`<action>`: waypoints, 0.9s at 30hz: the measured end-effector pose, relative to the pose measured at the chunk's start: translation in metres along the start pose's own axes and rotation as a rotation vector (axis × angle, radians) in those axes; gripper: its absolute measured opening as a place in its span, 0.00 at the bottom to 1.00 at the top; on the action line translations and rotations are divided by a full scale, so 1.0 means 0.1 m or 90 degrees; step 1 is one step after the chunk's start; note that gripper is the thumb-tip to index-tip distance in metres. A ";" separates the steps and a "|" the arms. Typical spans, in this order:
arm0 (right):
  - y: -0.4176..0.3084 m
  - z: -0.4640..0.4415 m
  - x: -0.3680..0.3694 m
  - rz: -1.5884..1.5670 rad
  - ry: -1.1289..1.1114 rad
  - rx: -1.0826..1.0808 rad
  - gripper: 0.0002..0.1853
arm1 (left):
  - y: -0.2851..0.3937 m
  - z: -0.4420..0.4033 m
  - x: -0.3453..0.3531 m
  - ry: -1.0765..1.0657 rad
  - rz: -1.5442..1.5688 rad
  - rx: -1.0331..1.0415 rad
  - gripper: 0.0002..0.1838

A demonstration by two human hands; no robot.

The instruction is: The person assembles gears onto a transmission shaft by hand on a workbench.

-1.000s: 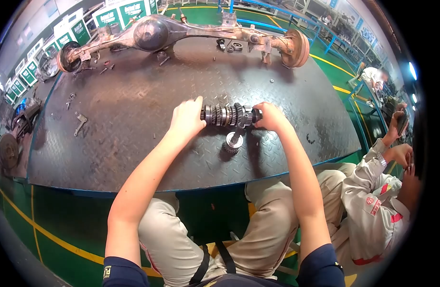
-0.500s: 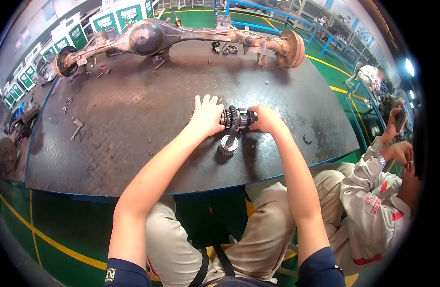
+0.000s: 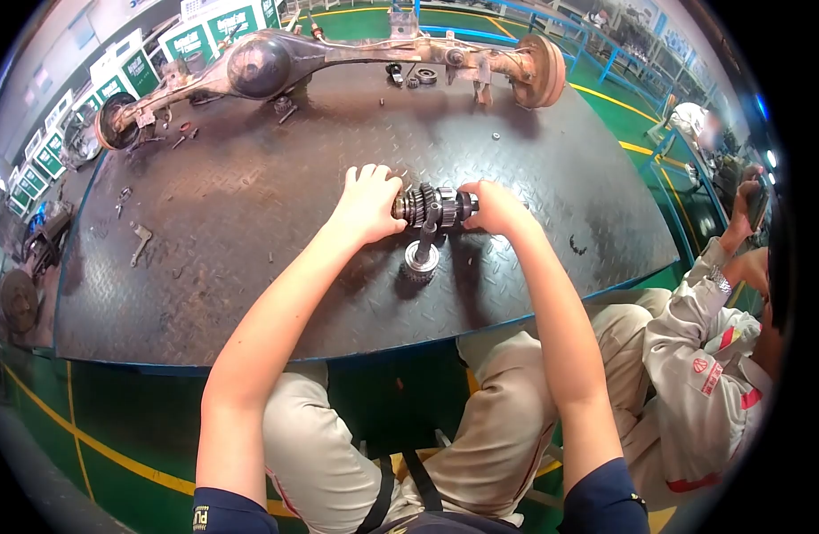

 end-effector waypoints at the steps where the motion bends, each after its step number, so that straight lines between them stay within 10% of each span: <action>1: -0.02 0.01 -0.02 0.002 -0.015 0.009 0.33 | 0.00 0.01 0.01 -0.004 -0.002 -0.001 0.32; 27: 0.20 0.08 0.23 0.035 0.095 -0.129 0.39 | -0.54 0.54 -0.34 0.063 0.120 -0.034 0.52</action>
Point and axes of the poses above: each hand's wrist, its own z-axis away from the middle knuckle, its own x-axis out of the palm, y = z × x, the point moved 3 cm from there along -z, towards the middle knuckle, and after that the axes turned 1 degree about y, right-handed, at the moved point
